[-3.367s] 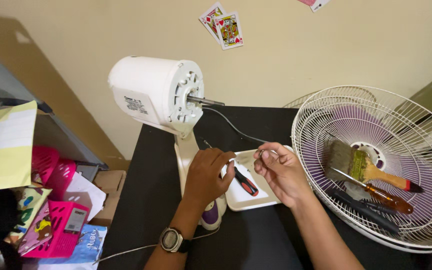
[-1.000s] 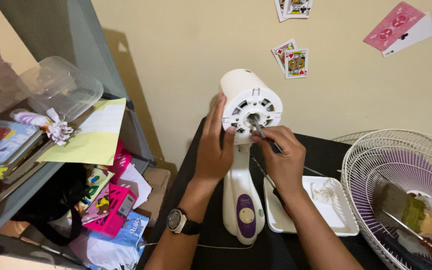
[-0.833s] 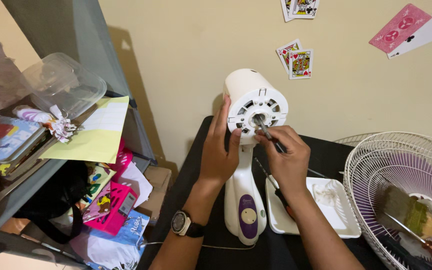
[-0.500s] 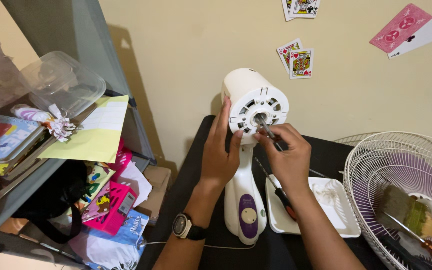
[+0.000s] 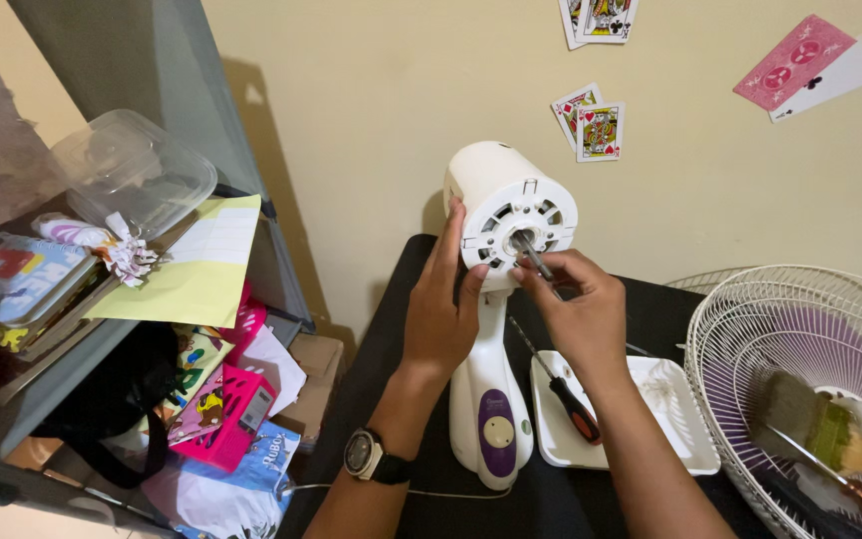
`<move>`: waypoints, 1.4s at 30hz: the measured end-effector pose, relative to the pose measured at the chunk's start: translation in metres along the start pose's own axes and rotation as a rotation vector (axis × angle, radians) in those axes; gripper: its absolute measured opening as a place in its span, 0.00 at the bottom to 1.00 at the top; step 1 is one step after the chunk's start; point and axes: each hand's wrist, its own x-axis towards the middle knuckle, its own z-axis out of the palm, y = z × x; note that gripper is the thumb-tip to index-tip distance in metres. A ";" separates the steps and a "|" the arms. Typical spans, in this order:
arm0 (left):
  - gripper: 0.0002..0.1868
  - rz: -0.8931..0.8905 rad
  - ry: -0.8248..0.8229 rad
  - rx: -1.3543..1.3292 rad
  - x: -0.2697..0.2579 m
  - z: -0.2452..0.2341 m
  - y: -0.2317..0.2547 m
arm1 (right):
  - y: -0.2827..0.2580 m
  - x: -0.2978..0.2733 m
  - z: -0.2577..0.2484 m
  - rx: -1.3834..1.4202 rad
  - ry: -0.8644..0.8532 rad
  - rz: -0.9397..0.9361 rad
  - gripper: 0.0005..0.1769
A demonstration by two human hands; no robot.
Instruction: The person uses a screwdriver to remove screws from the rear housing of a white electric fan. They place the screws into a white tray and then separate the fan head from the stand, leaving the components on the table.
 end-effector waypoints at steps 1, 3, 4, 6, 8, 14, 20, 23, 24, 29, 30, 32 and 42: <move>0.30 -0.006 -0.005 -0.003 0.000 0.000 0.000 | -0.001 -0.001 -0.001 -0.018 0.004 -0.030 0.09; 0.30 -0.016 -0.012 -0.008 0.000 0.000 0.001 | -0.003 -0.003 -0.003 -0.052 0.010 -0.091 0.08; 0.30 -0.002 -0.009 -0.005 0.001 0.000 0.002 | -0.004 -0.004 -0.003 -0.067 0.011 -0.094 0.08; 0.30 0.024 -0.002 0.000 0.001 0.001 0.002 | -0.007 -0.005 -0.004 -0.099 0.012 -0.098 0.08; 0.30 0.015 -0.005 -0.009 0.000 0.000 0.003 | -0.008 -0.006 -0.005 -0.083 0.003 -0.089 0.08; 0.30 -0.001 0.001 -0.020 0.000 -0.001 0.003 | -0.007 -0.004 -0.003 -0.070 -0.001 -0.067 0.06; 0.30 -0.018 0.011 -0.025 0.000 -0.001 0.003 | -0.008 -0.002 0.002 -0.082 0.014 -0.022 0.06; 0.30 -0.037 0.005 -0.016 0.000 -0.001 0.003 | -0.009 -0.001 0.004 -0.049 0.012 0.006 0.05; 0.30 -0.046 0.001 -0.010 0.001 -0.002 0.002 | -0.009 -0.001 0.005 -0.033 0.009 0.015 0.05; 0.30 -0.050 -0.017 -0.010 0.001 -0.002 0.001 | -0.007 0.001 0.005 0.025 -0.002 0.068 0.04; 0.31 -0.066 -0.026 -0.014 0.000 -0.002 0.001 | -0.006 0.001 0.005 0.018 -0.004 0.087 0.04; 0.31 -0.047 -0.019 -0.014 0.000 -0.001 -0.001 | -0.004 0.001 0.005 0.030 -0.002 0.079 0.03; 0.38 0.319 -0.029 0.415 0.005 -0.016 -0.008 | 0.001 0.007 -0.003 0.051 -0.003 0.015 0.25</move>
